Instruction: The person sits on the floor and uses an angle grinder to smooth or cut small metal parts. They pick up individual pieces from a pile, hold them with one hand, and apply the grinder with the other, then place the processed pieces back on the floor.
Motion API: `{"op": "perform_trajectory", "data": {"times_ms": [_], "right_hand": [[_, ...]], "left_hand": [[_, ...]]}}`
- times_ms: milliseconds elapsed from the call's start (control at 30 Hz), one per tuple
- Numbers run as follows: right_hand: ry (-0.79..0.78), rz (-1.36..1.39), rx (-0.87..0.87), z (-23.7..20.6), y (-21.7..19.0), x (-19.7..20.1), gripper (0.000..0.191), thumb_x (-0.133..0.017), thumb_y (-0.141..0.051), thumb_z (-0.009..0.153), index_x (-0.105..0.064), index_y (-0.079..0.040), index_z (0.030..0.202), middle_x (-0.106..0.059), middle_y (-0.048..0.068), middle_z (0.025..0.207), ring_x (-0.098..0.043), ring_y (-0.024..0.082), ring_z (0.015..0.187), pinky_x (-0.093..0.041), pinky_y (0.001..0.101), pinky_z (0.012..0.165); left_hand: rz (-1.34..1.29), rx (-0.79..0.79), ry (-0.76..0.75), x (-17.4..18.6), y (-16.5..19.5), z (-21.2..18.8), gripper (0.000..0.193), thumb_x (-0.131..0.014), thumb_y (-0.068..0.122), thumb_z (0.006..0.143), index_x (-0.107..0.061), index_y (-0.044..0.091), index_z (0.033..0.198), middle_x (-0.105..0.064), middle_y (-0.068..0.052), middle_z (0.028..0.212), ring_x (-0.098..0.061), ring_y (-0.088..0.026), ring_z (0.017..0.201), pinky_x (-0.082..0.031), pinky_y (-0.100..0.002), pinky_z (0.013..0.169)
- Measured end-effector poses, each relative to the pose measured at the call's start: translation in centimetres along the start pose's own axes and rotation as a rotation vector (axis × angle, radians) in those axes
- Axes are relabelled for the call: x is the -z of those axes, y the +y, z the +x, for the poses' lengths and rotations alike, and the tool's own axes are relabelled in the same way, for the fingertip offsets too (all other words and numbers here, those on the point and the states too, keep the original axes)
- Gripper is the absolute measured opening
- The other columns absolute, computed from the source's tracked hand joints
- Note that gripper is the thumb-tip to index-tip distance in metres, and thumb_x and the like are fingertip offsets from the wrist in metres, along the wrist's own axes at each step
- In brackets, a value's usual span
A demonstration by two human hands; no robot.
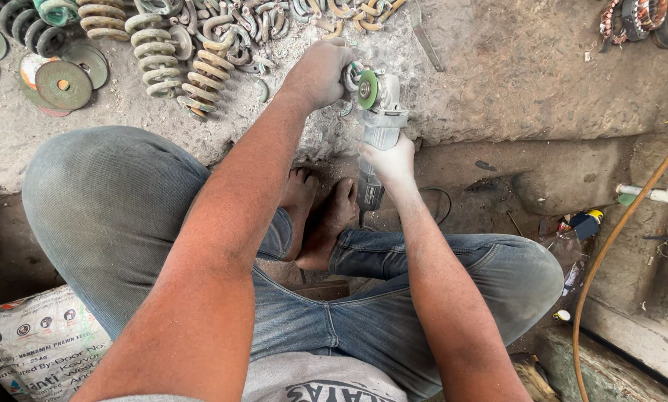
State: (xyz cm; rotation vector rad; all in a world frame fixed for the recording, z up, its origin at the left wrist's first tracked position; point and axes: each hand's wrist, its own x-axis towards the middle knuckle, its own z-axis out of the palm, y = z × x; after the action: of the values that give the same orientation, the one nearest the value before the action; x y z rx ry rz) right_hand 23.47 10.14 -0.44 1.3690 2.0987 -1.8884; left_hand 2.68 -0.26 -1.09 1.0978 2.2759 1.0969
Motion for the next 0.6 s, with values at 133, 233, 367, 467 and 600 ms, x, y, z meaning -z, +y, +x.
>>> {"op": "perform_trajectory", "data": {"times_ms": [133, 233, 367, 467, 600], "right_hand": [[0.013, -0.01, -0.021, 0.0, 0.0, 0.0, 0.036, -0.079, -0.003, 0.079, -0.064, 0.001, 0.112, -0.073, 0.009, 0.099, -0.074, 0.016, 0.08, -0.064, 0.0324, 0.069], [0.026, -0.044, -0.033, -0.1, -0.1, -0.1, 0.036, -0.079, -0.004, 0.079, -0.064, 0.001, 0.111, -0.074, 0.009, 0.097, -0.074, 0.016, 0.08, -0.064, 0.0318, 0.07], [0.025, -0.111, -0.038, -0.4, -0.1, -0.1, 0.036, -0.079, -0.005, 0.08, -0.065, 0.0, 0.112, -0.074, 0.009, 0.1, -0.075, 0.016, 0.083, -0.065, 0.0314, 0.073], [0.047, -0.071, -0.044, -0.2, 0.0, 0.4, 0.038, -0.079, -0.006, 0.079, -0.065, -0.002, 0.114, -0.073, 0.008, 0.104, -0.076, 0.015, 0.087, -0.065, 0.0312, 0.077], [0.115, 0.054, -0.002, 0.3, 0.4, 1.7, 0.038, -0.076, -0.005, 0.08, -0.064, -0.002, 0.116, -0.074, 0.008, 0.105, -0.077, 0.015, 0.089, -0.066, 0.0305, 0.081]], "left_hand": [[0.034, 0.011, -0.017, -0.3, -0.2, 0.1, 0.034, -0.094, 0.01, 0.062, -0.076, 0.006, 0.09, -0.069, -0.01, 0.098, -0.07, -0.029, 0.094, -0.058, -0.043, 0.087], [0.047, -0.031, 0.033, -0.4, -0.2, 0.0, 0.033, -0.092, 0.006, 0.065, -0.078, 0.007, 0.094, -0.07, -0.01, 0.1, -0.07, -0.03, 0.095, -0.058, -0.043, 0.087], [-0.032, 0.018, -0.017, 0.0, -0.1, -0.2, 0.046, -0.095, 0.01, 0.062, -0.078, 0.009, 0.104, -0.07, -0.01, 0.104, -0.069, -0.029, 0.097, -0.056, -0.041, 0.09], [-0.143, 0.045, -0.016, 0.1, -0.1, 0.0, 0.058, -0.093, 0.011, 0.068, -0.072, 0.014, 0.122, -0.07, -0.01, 0.111, -0.069, -0.028, 0.102, -0.055, -0.04, 0.096], [-0.064, 0.096, -0.093, -0.8, 0.0, -0.1, 0.07, -0.091, 0.01, 0.072, -0.068, 0.025, 0.136, -0.06, -0.014, 0.13, -0.063, -0.028, 0.114, -0.049, -0.04, 0.107]]}}
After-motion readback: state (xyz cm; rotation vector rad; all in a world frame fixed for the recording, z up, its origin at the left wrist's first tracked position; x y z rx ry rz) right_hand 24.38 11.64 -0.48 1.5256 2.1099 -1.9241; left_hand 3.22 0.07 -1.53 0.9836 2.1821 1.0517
